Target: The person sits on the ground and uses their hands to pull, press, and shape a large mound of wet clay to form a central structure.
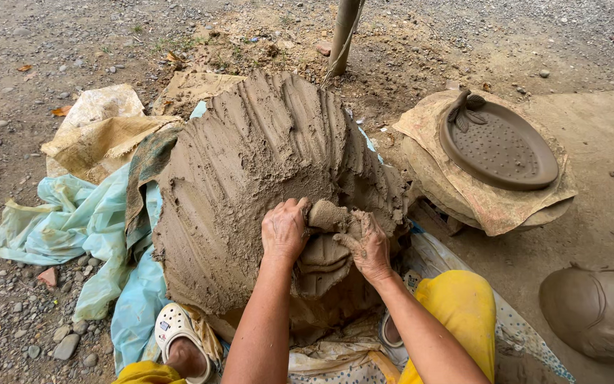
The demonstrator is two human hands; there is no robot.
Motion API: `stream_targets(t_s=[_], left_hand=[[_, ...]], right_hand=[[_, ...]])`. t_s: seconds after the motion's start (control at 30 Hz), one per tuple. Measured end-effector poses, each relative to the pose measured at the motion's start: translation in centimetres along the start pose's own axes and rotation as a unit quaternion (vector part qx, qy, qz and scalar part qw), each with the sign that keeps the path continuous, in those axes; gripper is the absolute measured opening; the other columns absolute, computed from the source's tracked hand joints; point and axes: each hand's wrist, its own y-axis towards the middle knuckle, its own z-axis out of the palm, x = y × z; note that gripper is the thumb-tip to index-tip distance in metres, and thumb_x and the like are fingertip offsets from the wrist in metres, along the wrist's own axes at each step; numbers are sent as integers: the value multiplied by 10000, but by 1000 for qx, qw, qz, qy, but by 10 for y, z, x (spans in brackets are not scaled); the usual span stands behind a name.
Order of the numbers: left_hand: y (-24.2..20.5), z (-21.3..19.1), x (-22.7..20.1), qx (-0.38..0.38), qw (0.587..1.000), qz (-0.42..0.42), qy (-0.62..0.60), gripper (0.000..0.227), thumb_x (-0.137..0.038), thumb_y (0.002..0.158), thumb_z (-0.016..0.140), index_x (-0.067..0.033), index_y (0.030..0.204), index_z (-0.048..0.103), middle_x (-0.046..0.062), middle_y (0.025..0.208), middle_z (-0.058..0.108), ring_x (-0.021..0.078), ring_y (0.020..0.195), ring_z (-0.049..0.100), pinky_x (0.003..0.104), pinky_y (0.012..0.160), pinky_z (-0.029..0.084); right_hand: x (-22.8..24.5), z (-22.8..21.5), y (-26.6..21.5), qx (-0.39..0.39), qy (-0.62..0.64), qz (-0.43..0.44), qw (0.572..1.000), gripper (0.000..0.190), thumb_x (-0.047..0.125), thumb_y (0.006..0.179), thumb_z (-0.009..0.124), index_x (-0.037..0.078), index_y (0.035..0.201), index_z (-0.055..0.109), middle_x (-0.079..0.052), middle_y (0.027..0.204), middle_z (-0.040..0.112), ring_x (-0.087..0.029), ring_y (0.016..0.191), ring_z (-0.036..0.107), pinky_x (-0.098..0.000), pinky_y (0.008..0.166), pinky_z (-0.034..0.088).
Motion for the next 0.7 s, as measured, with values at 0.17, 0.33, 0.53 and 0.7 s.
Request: stream_targets(t_s=[0.17, 0.33, 0.53, 0.7], left_hand=[[0, -5, -1, -7, 1000, -6, -9, 502, 36, 844, 686, -209, 1282, 655, 52, 991, 697, 205, 934, 679, 383, 813, 559], [-2, -15, -3, -3, 1000, 4, -18, 538, 1, 773, 738, -192, 1267, 647, 53, 1018, 692, 212, 973, 669, 379, 823, 550], [-1, -4, 0, -12, 1000, 7, -1, 488, 14, 854, 725, -205, 1284, 651, 39, 1027, 698, 189, 958, 675, 365, 809, 558], [0, -12, -4, 4, 1000, -2, -11, 538, 5, 803, 755, -195, 1287, 632, 42, 1042, 691, 194, 953, 666, 368, 824, 551]], right_hand=[[-59, 16, -7, -16, 110, 139, 984, 156, 137, 946, 675, 80, 1085, 714, -60, 936, 758, -168, 863, 783, -347, 674, 696], [-90, 20, -20, 91, -177, 218, 955, 396, 405, 974, 719, 21, 1041, 649, -155, 940, 694, -239, 828, 772, -355, 798, 640], [-15, -6, -27, 74, -165, 12, 984, 1136, 460, 658, 908, -87, 1462, 322, -344, 1462, 392, -478, 1382, 322, -535, 1160, 181], [12, -9, -10, 32, -54, 42, 997, 763, 319, 738, 876, 10, 1345, 532, -188, 1336, 595, -334, 1247, 572, -457, 1078, 460]])
